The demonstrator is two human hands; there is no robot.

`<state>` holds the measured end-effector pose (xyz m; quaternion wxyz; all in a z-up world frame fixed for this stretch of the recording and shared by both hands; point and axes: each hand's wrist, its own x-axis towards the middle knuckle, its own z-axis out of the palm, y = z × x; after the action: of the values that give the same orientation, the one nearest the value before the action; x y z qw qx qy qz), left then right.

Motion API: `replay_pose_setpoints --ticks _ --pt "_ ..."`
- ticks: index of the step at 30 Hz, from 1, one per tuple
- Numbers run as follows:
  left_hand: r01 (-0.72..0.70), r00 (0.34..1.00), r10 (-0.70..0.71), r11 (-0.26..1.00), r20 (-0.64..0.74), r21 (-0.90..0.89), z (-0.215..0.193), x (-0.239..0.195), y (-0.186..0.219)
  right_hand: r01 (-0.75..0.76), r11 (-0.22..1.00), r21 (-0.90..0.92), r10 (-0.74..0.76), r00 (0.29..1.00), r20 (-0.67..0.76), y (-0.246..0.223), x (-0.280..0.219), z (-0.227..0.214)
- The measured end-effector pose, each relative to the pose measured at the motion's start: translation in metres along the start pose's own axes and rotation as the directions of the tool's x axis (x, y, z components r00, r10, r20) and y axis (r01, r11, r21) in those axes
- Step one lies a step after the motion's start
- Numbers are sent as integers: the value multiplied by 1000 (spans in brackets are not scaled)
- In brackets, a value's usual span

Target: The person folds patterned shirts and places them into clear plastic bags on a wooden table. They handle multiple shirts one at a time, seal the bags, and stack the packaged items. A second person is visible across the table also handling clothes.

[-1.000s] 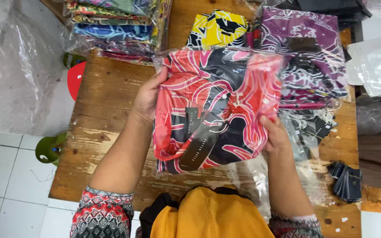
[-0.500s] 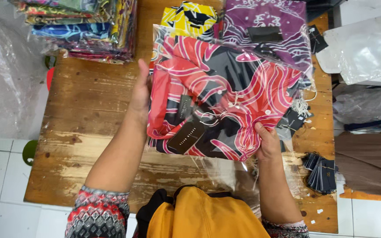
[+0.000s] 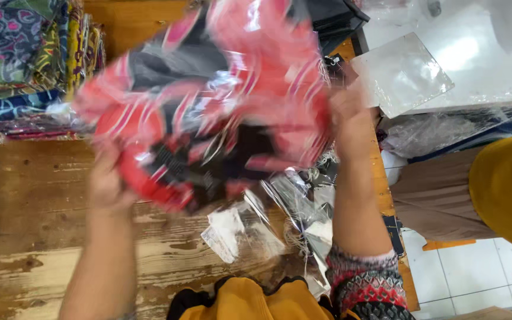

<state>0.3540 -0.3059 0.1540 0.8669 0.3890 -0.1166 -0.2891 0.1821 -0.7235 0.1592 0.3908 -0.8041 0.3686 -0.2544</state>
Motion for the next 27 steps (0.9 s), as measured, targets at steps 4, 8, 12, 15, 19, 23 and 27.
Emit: replay_pose_setpoints --ticks 4,8,12,15,19,23,27 --pt "-49 999 45 935 -18 -350 71 71 -94 298 843 448 -188 943 -274 37 25 -12" --pt "120 977 -178 913 -116 -391 89 119 -145 -155 863 481 58 976 209 54 -5 -1" --pt "356 934 -357 930 8 -87 113 155 -89 473 881 11 -466 872 -150 33 37 -22" --pt "273 872 -331 941 360 201 152 192 -32 651 754 93 -630 755 -182 17 100 -40" --pt "94 828 -278 925 487 369 186 245 16 -134 354 926 -389 879 276 16 147 -48" --pt "85 898 -240 917 368 391 176 238 32 -196 -15 981 -17 981 196 17 140 -31" --pt "385 844 -433 900 317 205 153 204 -8 -126 90 988 172 979 109 10 72 31"
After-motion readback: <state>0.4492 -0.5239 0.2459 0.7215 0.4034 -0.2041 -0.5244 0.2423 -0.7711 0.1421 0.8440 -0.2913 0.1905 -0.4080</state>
